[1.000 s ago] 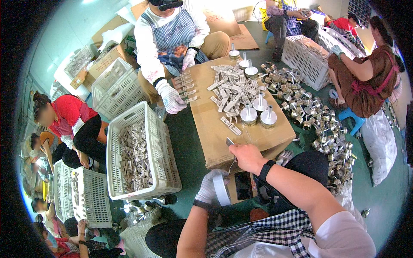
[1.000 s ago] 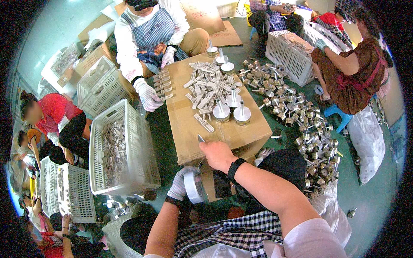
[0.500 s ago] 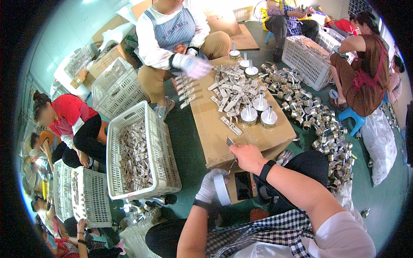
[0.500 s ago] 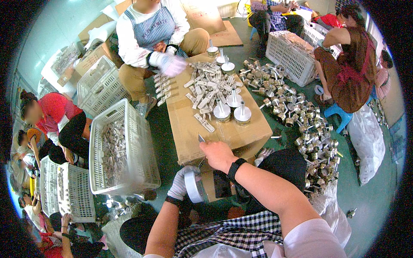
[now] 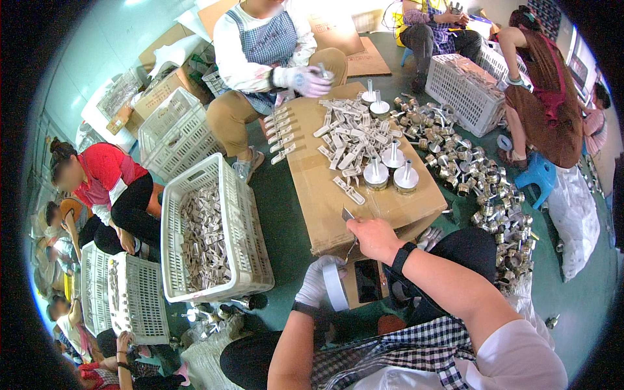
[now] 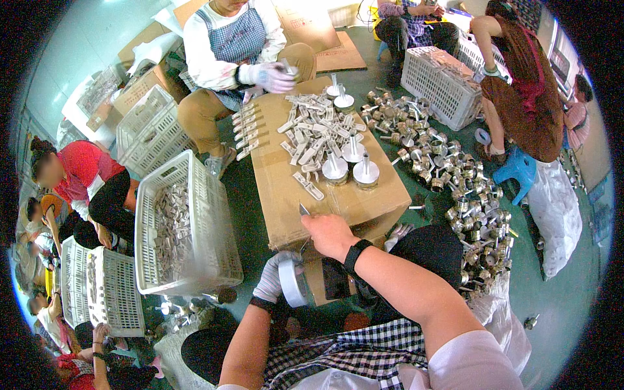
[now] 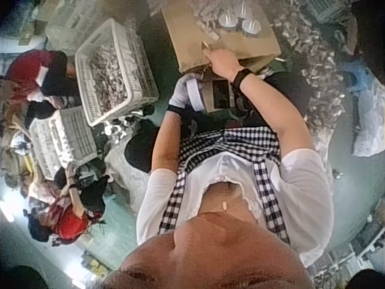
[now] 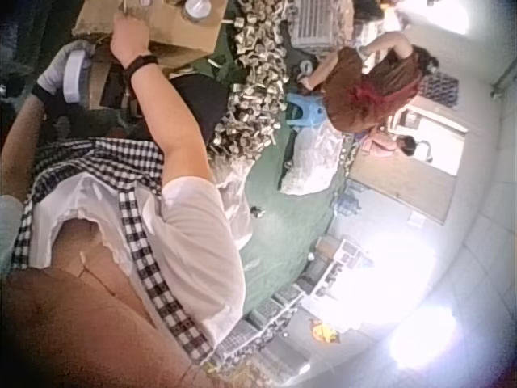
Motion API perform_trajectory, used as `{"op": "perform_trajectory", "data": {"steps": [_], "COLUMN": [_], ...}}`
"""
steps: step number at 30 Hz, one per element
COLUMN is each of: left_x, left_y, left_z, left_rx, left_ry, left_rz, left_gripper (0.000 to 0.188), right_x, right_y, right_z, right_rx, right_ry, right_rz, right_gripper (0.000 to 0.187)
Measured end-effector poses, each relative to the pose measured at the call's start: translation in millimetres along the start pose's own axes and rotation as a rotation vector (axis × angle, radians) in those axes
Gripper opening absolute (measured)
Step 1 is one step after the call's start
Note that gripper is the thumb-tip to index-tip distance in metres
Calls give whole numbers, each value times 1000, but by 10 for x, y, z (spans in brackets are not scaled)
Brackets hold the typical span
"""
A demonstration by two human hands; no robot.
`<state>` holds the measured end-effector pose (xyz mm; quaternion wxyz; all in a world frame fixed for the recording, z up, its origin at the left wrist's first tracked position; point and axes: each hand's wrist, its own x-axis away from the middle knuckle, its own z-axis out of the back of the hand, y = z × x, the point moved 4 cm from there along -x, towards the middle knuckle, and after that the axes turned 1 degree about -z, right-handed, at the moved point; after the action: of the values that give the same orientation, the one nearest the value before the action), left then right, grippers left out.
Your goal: Manual assembly and sorting of small metal manufacturing components at a workstation.
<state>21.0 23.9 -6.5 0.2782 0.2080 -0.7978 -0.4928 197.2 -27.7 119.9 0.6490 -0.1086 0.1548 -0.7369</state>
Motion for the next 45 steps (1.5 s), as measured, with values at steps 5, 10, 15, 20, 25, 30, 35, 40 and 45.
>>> {"op": "perform_trajectory", "data": {"steps": [5,10,15,20,25,30,35,40,45], "left_x": [-27,-46,-32,-35,-8,-12,-10,-17,-20], "left_y": [-60,-76,-46,-77,-11,16,26,6,-15], "left_z": [28,71,12,34,9,1,-9,3,33], "left_rx": [231,138,58,211,-71,-51,67,243,77], "left_ry": [2,-28,-26,-10,-34,-45,-44,-66,-73], "left_rz": [136,51,1,94,-50,-21,29,127,33], "left_gripper": [23,22,21,26,29,28,29,28,28], "right_x": [4,-2,0,0,4,3,1,5,8], "right_y": [5,19,52,37,20,23,23,23,6], "right_z": [-9,-50,-72,-59,-33,-27,-19,-32,-30], "right_rx": [-7,-22,-13,-4,-7,-14,-1,-2,28], "right_ry": [19,5,13,21,9,16,-5,2,1], "right_rz": [7,-19,-16,7,0,-7,-20,-14,-4], "right_gripper": [19,21,22,22,21,21,20,19,18]}}
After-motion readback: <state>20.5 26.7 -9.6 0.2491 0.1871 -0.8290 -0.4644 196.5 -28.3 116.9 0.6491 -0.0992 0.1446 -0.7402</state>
